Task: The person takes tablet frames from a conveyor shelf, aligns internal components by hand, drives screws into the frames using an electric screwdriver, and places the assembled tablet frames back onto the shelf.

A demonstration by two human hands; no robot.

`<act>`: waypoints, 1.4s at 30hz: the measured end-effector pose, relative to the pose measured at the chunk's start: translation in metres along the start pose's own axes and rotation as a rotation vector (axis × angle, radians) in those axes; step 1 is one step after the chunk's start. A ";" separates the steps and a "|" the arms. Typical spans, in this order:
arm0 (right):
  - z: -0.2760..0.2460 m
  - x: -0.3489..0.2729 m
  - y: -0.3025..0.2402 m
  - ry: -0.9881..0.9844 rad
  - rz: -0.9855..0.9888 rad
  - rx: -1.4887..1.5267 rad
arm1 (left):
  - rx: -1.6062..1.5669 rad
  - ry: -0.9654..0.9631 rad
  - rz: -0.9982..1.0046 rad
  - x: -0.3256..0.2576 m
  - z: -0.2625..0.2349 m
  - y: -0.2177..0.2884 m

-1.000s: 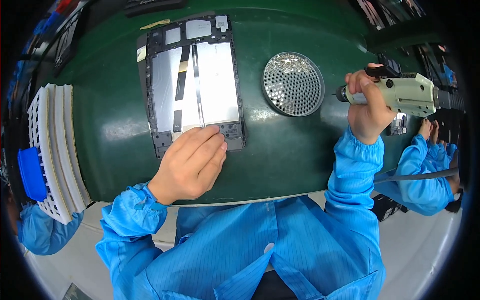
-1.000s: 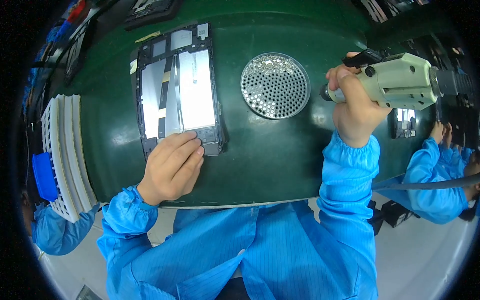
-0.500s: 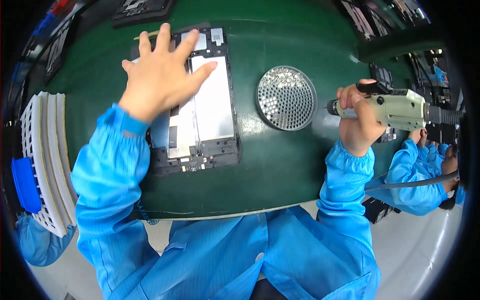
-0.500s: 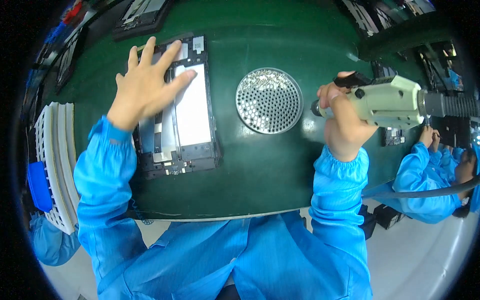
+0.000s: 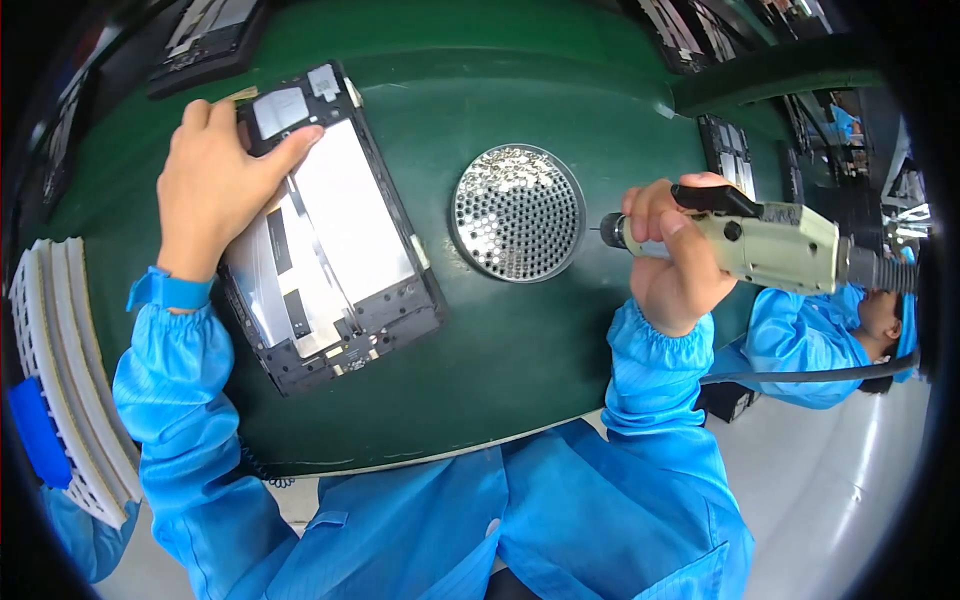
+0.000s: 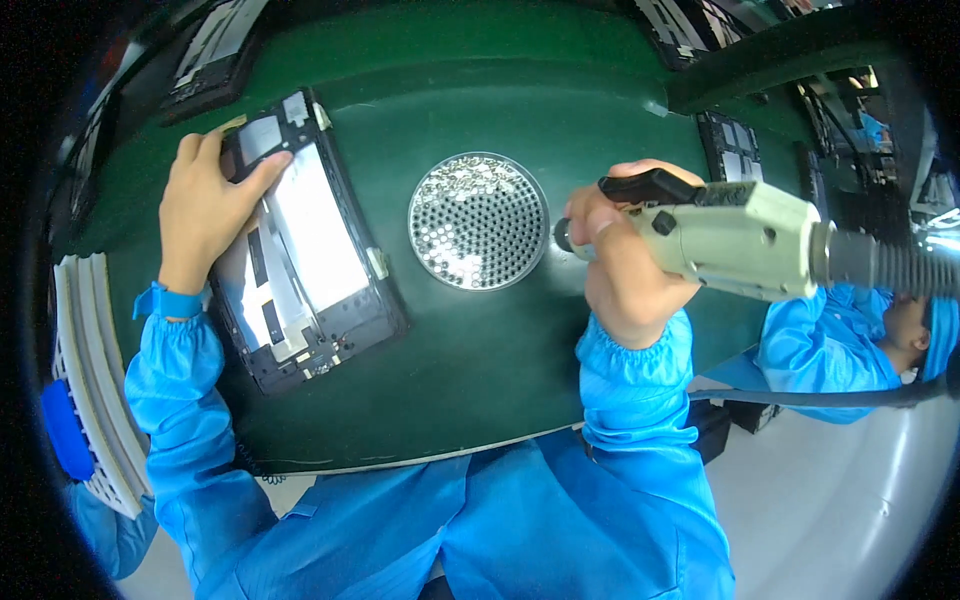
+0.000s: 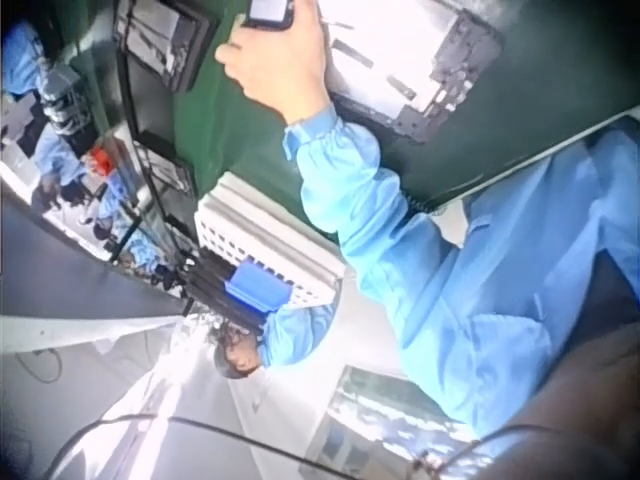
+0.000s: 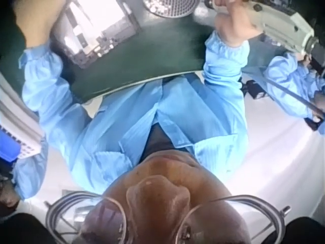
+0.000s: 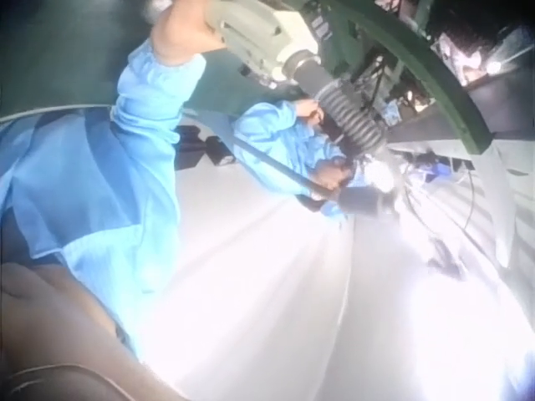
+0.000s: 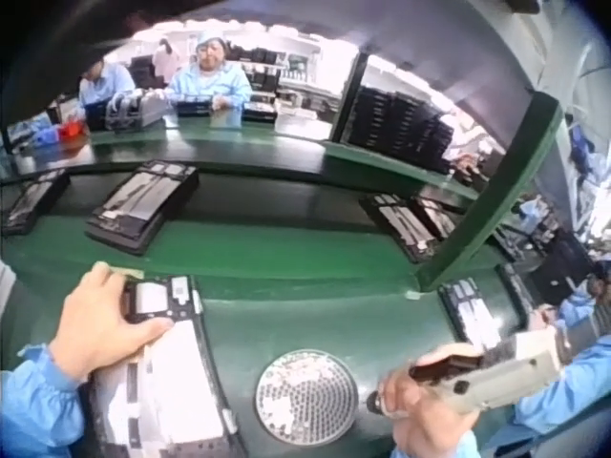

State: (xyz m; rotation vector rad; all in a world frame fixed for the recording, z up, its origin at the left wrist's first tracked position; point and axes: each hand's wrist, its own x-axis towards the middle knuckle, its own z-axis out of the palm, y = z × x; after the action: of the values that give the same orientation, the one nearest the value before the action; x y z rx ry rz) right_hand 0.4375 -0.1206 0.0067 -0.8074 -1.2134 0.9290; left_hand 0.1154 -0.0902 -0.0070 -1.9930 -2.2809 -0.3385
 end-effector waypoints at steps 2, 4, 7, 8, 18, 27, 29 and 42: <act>0.012 0.000 -0.003 -0.051 -0.028 0.079 | -0.009 0.048 0.006 -0.003 0.001 -0.001; 0.022 -0.001 -0.004 -0.077 -0.015 0.126 | -0.014 0.032 0.001 -0.002 0.001 -0.002; 0.038 0.001 0.001 -0.167 0.011 0.148 | 0.035 0.039 0.021 -0.004 0.006 -0.008; 0.043 0.001 0.003 -0.177 0.023 0.138 | 0.083 0.065 0.052 -0.006 0.009 -0.012; 0.064 0.006 0.011 -0.236 0.136 0.126 | -0.516 -0.182 0.823 -0.114 -0.020 0.042; 0.064 0.007 0.021 -0.237 0.141 0.086 | -0.472 -0.217 0.783 -0.117 -0.012 0.041; 0.062 0.007 0.022 -0.240 0.138 0.087 | -0.448 -0.250 0.743 -0.118 -0.014 0.041; 0.065 0.003 0.023 -0.262 0.102 0.100 | -0.436 -0.368 0.697 -0.113 -0.019 0.026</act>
State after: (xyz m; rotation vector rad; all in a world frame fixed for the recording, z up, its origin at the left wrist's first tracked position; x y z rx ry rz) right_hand 0.3701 -0.1064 -0.0007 -0.6878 -1.3484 1.1978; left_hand 0.1560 -0.2001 -0.0102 -3.1239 -1.5727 -0.4500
